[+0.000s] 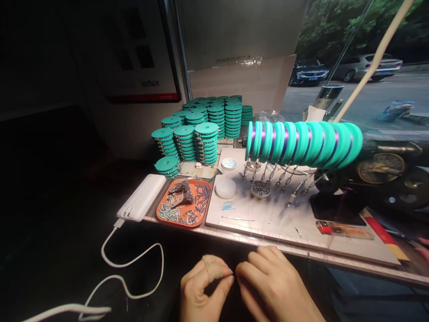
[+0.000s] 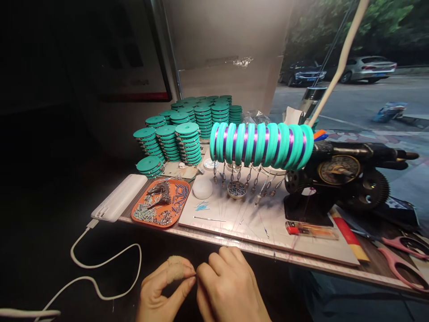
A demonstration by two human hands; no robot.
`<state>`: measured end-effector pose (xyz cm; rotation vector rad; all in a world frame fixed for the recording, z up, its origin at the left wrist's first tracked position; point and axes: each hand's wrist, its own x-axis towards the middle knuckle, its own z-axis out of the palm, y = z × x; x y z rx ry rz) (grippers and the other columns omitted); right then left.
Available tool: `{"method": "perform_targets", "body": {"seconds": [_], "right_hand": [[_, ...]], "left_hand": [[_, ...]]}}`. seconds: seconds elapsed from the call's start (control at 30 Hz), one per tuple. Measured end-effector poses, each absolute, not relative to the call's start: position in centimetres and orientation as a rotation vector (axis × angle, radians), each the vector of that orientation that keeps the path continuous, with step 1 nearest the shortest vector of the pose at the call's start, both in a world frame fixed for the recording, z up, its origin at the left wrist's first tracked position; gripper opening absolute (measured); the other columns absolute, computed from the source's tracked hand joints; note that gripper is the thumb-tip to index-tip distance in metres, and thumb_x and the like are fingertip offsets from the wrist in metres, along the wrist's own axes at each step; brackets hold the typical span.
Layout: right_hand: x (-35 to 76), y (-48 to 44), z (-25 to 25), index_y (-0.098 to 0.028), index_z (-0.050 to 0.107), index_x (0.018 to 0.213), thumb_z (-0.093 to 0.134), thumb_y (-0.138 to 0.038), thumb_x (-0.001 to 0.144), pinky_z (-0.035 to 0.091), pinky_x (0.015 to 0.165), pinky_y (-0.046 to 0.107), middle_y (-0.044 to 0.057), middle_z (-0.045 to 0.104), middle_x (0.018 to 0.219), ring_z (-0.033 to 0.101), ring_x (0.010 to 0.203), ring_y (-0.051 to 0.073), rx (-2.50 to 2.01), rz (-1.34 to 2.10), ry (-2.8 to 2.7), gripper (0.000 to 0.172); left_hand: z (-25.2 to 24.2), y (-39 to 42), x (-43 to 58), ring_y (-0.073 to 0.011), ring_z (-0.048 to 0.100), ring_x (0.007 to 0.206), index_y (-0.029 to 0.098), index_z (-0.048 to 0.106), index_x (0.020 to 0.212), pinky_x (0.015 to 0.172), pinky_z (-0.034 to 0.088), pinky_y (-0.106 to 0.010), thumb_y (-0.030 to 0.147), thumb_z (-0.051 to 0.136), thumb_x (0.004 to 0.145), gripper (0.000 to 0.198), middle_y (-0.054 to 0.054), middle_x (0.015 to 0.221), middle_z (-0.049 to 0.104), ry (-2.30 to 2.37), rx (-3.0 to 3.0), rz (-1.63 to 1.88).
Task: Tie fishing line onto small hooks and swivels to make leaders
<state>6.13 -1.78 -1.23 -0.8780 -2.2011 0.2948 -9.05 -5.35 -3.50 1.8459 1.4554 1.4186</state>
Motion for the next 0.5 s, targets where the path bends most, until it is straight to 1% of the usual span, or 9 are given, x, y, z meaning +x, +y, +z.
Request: {"method": "perform_targets", "body": {"seconds": [0.27, 0.5], "right_hand": [[5.76, -1.70, -1.57, -0.019, 0.050, 0.060, 0.043, -0.009, 0.076, 0.026, 0.054, 0.027, -0.001, 0.049, 0.052, 0.038, 0.053, 0.014, -0.864, 0.305, -2.197, 0.019], [5.89, -1.82, -1.96, -0.019, 0.050, 0.065, 0.045, -0.008, 0.076, 0.028, 0.056, 0.026, -0.001, 0.051, 0.060, 0.041, 0.057, 0.014, -0.880, 0.333, -2.282, 0.016]], "left_hand": [[-3.29, -5.42, -9.07, -0.0152, 0.065, 0.061, 0.017, 0.064, 0.070, 0.056, 0.053, -0.020, 0.000, 0.062, 0.067, 0.017, -0.002, 0.067, 0.065, 1.447, 1.873, 1.430], [-3.47, -5.27, -9.12, -0.0152, 0.065, 0.061, 0.017, 0.064, 0.070, 0.056, 0.053, -0.020, 0.000, 0.062, 0.067, 0.017, -0.002, 0.067, 0.065, 1.453, 1.895, 1.424]]}}
